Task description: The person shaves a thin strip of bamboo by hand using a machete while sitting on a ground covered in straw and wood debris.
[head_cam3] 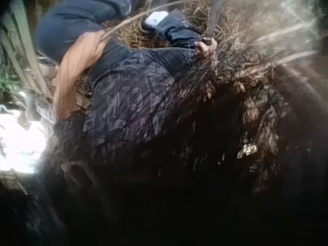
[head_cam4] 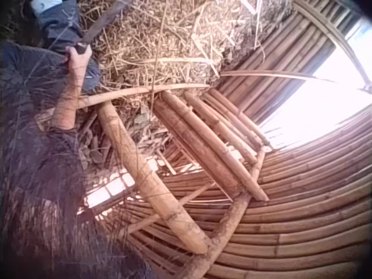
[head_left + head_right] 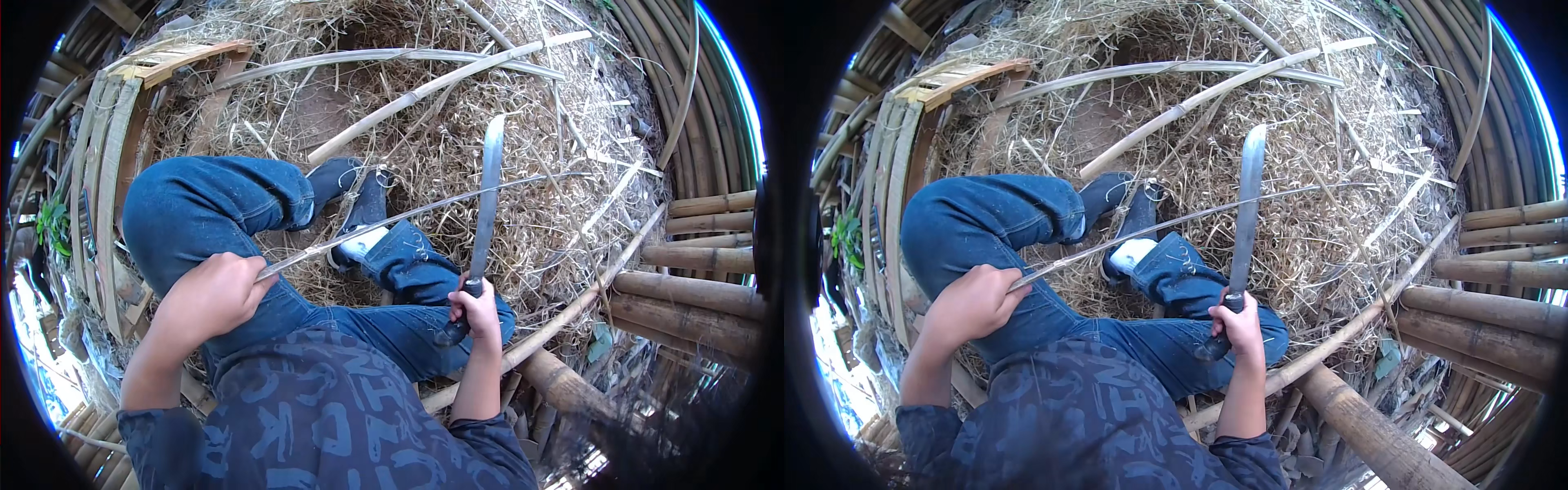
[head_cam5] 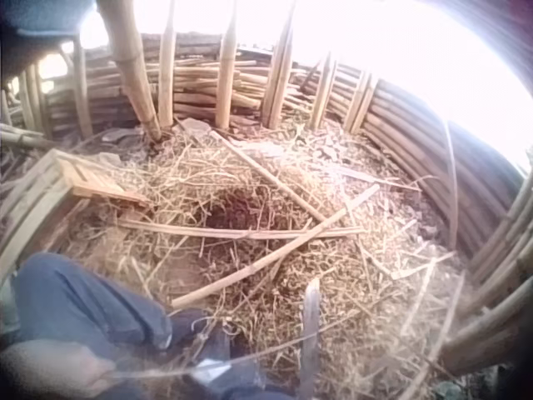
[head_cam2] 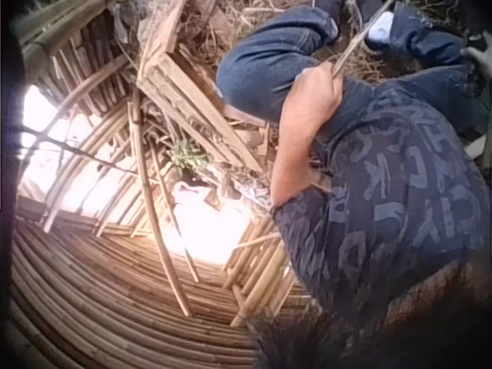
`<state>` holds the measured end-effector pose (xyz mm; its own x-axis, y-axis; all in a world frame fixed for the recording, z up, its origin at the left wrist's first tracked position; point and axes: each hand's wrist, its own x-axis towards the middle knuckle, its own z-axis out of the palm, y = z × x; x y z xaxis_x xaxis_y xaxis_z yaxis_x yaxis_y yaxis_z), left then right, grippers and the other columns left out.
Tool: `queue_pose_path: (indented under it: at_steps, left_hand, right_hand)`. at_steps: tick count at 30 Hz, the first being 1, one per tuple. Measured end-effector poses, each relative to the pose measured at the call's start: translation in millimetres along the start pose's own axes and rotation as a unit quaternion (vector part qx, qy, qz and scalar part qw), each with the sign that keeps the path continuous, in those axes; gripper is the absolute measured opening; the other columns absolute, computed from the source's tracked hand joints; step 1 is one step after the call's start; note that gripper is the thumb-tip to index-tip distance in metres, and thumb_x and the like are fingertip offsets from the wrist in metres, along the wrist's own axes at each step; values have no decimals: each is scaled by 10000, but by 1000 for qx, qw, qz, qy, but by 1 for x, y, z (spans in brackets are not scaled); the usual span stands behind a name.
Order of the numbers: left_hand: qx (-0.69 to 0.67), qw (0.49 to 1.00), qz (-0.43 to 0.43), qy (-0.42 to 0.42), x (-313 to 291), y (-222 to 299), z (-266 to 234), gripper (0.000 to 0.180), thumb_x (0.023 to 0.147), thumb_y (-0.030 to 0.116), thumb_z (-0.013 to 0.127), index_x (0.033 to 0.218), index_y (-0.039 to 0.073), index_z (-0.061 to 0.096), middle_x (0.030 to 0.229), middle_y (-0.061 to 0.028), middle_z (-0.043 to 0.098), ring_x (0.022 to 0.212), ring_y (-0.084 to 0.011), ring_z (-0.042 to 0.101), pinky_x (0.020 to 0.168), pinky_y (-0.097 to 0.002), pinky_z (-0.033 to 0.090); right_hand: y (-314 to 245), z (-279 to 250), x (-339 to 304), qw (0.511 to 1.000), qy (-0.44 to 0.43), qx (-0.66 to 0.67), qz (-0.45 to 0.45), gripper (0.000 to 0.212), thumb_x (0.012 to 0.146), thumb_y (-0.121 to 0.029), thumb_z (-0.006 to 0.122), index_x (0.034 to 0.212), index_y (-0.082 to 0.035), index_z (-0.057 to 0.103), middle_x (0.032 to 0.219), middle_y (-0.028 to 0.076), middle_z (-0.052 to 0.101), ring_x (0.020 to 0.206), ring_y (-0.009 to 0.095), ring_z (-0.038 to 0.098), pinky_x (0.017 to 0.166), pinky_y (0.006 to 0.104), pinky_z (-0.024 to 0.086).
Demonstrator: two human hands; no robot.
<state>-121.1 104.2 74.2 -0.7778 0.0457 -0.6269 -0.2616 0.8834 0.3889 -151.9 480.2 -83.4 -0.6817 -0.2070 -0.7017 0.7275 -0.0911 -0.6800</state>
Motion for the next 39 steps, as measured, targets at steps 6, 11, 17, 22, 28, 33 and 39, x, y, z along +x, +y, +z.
queue_pose_path:
  at_steps: [6,11,17,22,28,33,39]
  left_hand:
    - [13,1000,-7,-7,-2,-1,1,264,908,227,570,823,-17,623,761,-257,621,761,-440,607,665,-498,483]
    - [26,1000,-3,7,-1,1,3,283,914,240,568,809,-19,615,742,-255,626,747,-434,621,671,-503,496]
    - [21,1000,1,14,-2,0,4,274,910,245,577,815,-8,617,750,-254,622,754,-437,612,664,-502,487]
    - [21,1000,2,20,-1,0,5,282,915,259,572,821,-3,623,745,-247,625,749,-434,614,663,-503,489]
    - [29,999,4,15,-4,-4,7,284,915,257,570,812,-4,613,734,-245,625,744,-431,617,665,-503,494]
    - [20,1000,8,23,-4,0,5,287,913,259,569,807,-5,609,725,-242,626,738,-428,621,662,-503,495]
    - [18,1000,12,20,-3,-6,6,291,914,261,565,806,-6,607,723,-238,630,732,-423,627,663,-504,497]
  right_hand:
    - [-5,-2,-18,988,55,-139,-45,223,720,79,642,831,-29,482,597,21,513,431,110,511,396,269,449]
    - [0,3,-23,996,-60,-49,50,270,708,70,669,866,-46,484,612,23,497,431,114,481,417,281,438]
    - [-1,-1,-19,985,-146,48,79,274,708,56,666,849,-41,452,591,29,460,410,115,441,403,281,418]
    - [6,6,-13,992,-15,-126,-15,253,702,65,654,840,-38,469,584,40,491,400,123,470,395,275,429]
    - [-3,14,-25,989,-89,-112,40,271,696,75,668,850,-37,476,579,31,484,408,127,479,394,273,420]
    - [5,14,-17,981,-176,19,81,273,703,76,663,860,-35,468,573,29,454,409,122,448,399,277,413]
    - [5,24,-18,990,-79,-119,5,261,698,75,665,847,-33,479,581,39,490,402,123,456,400,279,414]
